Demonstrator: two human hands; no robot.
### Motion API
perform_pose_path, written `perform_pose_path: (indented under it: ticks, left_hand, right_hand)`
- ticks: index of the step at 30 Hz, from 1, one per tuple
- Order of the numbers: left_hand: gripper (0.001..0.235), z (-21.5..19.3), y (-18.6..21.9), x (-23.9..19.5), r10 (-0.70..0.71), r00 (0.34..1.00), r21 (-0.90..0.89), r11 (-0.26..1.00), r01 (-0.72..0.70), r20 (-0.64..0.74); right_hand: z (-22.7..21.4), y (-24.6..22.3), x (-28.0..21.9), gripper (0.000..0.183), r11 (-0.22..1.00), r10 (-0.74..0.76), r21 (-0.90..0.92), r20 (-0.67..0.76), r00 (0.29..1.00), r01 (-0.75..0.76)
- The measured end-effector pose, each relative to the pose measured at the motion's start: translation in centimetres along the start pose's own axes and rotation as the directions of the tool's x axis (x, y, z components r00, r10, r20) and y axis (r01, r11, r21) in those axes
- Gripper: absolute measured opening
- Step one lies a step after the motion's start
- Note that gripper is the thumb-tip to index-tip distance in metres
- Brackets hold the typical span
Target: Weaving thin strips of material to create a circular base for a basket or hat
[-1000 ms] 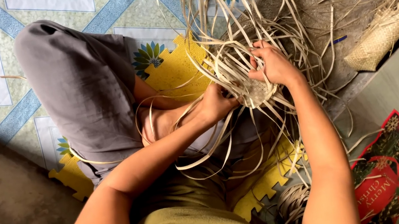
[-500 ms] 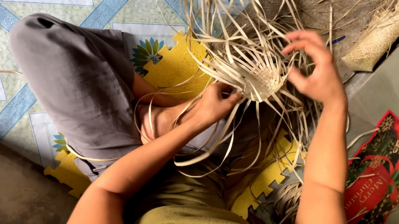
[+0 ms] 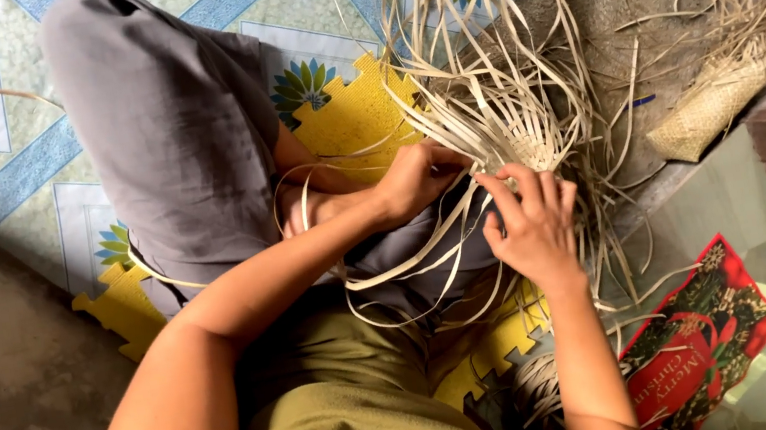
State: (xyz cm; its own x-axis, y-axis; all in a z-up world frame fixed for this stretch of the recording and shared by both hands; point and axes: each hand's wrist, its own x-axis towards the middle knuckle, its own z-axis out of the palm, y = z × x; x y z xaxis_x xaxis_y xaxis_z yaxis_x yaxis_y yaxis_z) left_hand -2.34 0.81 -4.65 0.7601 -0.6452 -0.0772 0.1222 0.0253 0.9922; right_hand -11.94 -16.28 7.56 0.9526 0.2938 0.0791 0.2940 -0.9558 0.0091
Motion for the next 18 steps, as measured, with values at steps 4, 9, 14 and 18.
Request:
perform_pose_path:
  ticks: [4, 9, 14, 18]
  left_hand:
    - [0.024, 0.6, -3.0, 0.4, 0.235, 0.971, 0.183, 0.954, -0.238, 0.038]
    - [0.008, 1.5, -4.7, 1.6, 0.489, 0.872, 0.435, 0.791, -0.43, -0.026]
    - [0.011, 0.9, -3.2, 2.3, 0.578, 0.815, 0.477, 0.727, -0.494, -0.038]
    - [0.017, -0.3, 0.5, 3.3, 0.613, 0.789, 0.249, 0.76, -0.601, 0.032]
  right_hand:
    - [3.2, 0.3, -0.9, 0.047, 0.968, -0.051, -0.251, -0.084, 0.995, 0.028]
    - [3.5, 1.5, 0.1, 0.028, 0.965, -0.065, -0.258, -0.097, 0.993, 0.038]
    - [4.1, 3.2, 0.9, 0.019, 0.977, -0.036, -0.211, -0.051, 0.998, 0.025]
    - [2.1, 4.3, 1.9, 0.023, 0.984, 0.147, 0.112, -0.057, 0.988, -0.14]
